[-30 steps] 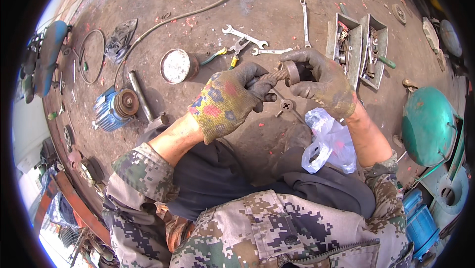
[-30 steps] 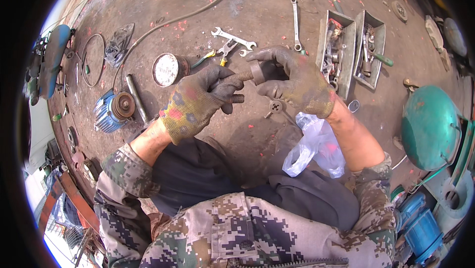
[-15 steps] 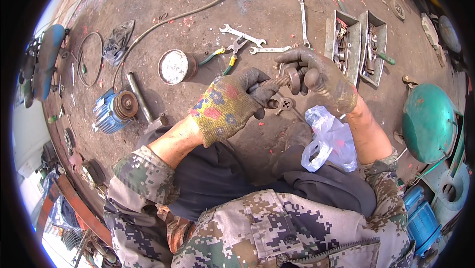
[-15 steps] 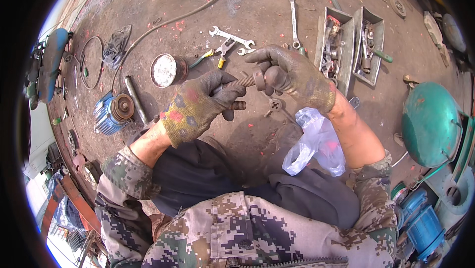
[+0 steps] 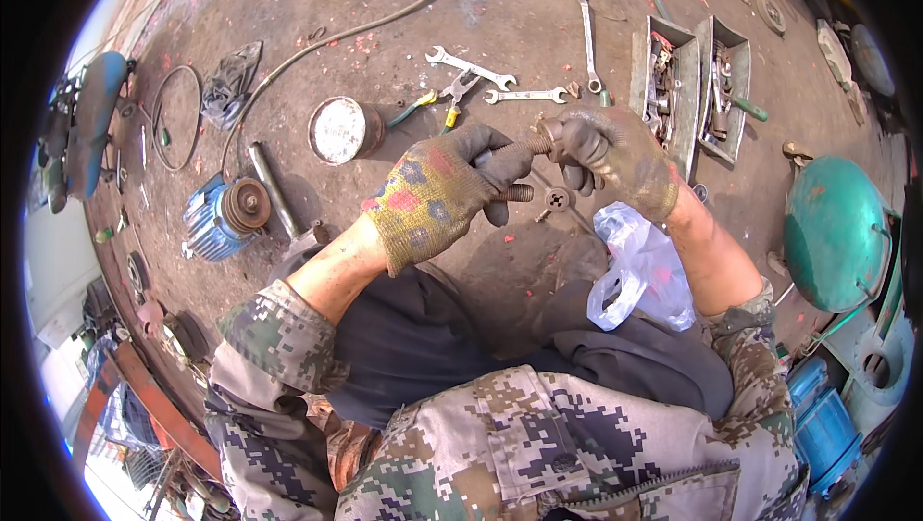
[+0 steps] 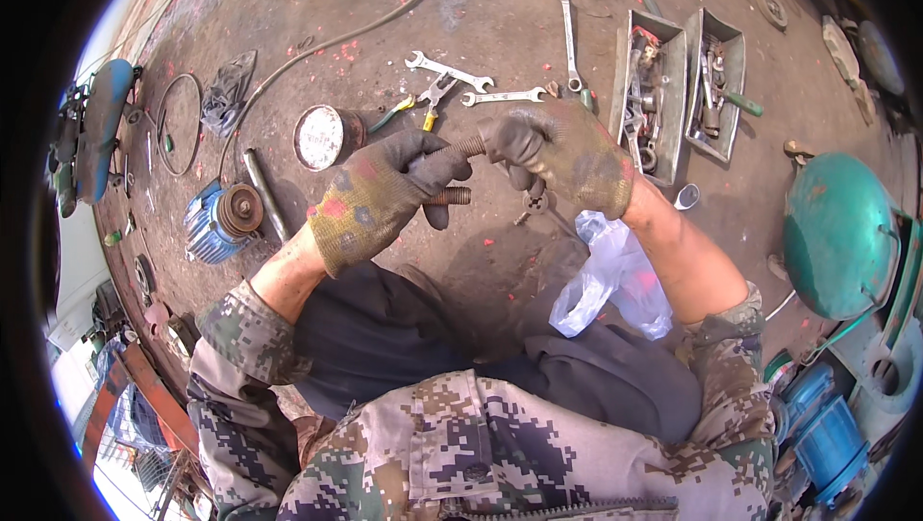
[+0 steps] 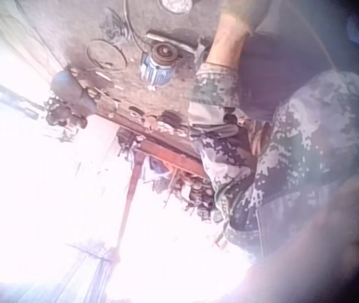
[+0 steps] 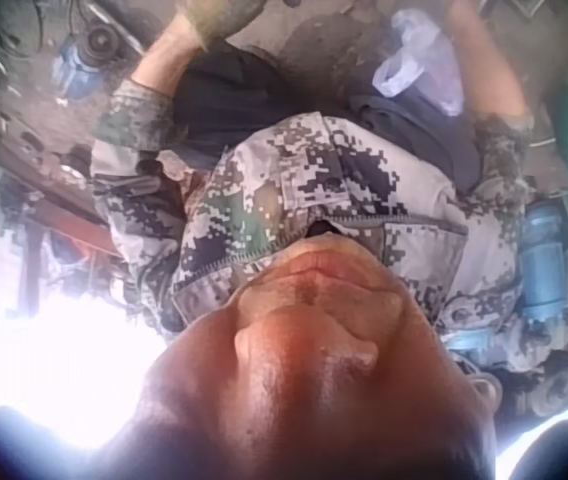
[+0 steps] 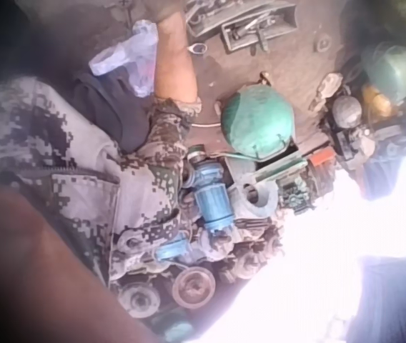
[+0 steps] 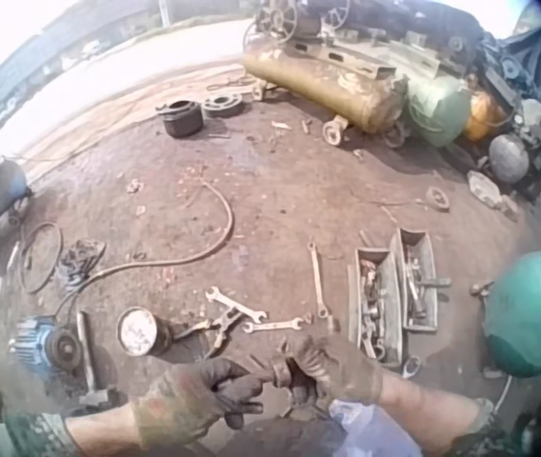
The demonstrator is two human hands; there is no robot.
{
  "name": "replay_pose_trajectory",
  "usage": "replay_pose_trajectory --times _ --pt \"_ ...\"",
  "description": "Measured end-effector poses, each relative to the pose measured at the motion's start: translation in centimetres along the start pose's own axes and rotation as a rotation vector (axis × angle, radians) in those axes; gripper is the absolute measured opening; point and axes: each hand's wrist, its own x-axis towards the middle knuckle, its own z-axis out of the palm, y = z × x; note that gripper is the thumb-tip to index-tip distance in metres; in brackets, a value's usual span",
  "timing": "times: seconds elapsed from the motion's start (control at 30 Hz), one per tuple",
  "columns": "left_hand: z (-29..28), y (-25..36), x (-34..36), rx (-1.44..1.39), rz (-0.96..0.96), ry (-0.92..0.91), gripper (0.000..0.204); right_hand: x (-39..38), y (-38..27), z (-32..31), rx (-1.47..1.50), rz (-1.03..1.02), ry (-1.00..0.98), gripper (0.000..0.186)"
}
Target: The person sits on the floor of a cluttered workshop and assembles a small metal component by hand. They then pick up a cordless impact wrench and use it to tighten bolts on a large, rusty orange motor housing.
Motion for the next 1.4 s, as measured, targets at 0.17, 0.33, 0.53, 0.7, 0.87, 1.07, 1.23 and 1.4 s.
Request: replay_pose_trajectory --times 0.17,0.33,0.53,0.7,0.87,1.07,1.23,1.4 --pt "-0.2 0.1 -0.2 0.024 -0.005 -0.004 0.039 0.4 0.8 0.8 0.122 -0.208 -0.025 0.057" --pt "-0.1 -0.2 0.0 0.083 -0.008 0.013 0.028 0.8 -0.3 -0.8 0.028 0.066 -0.157 0.088" --pt "-0.8 -0.9 -0.1 0.308 0.257 -0.081 0.028 1.1 1.3 1.1 -0.06 -0.37 -0.064 0.076" --pt "0.3 0.7 -0.6 0.124 -0.071 0.014 0.033 1.3 1.8 -0.8 0.117 -0.024 -0.26 0.073" --pt "-1.2 -1.3 0.0 0.399 0.416 -0.15 0.045 1.2 0.9 1.0 -0.343 -0.426 -0.032 0.081" --pt "-0.1 0.2 -0.6 0.111 -0.037 -0.037 0.045 1.1 2.3 1.0 0.169 -0.22 -0.091 0.063" --pt "-0.8 -1.1 -0.1 0.304 0.245 -0.078 0.036 1.4 2.1 0.8 0.01 -0.129 -0.168 0.072" --pt "-0.7 -1.3 -0.2 0.25 0.146 -0.065 0.039 1.9 2.4 0.9 0.092 -0.31 -0.142 0.077"
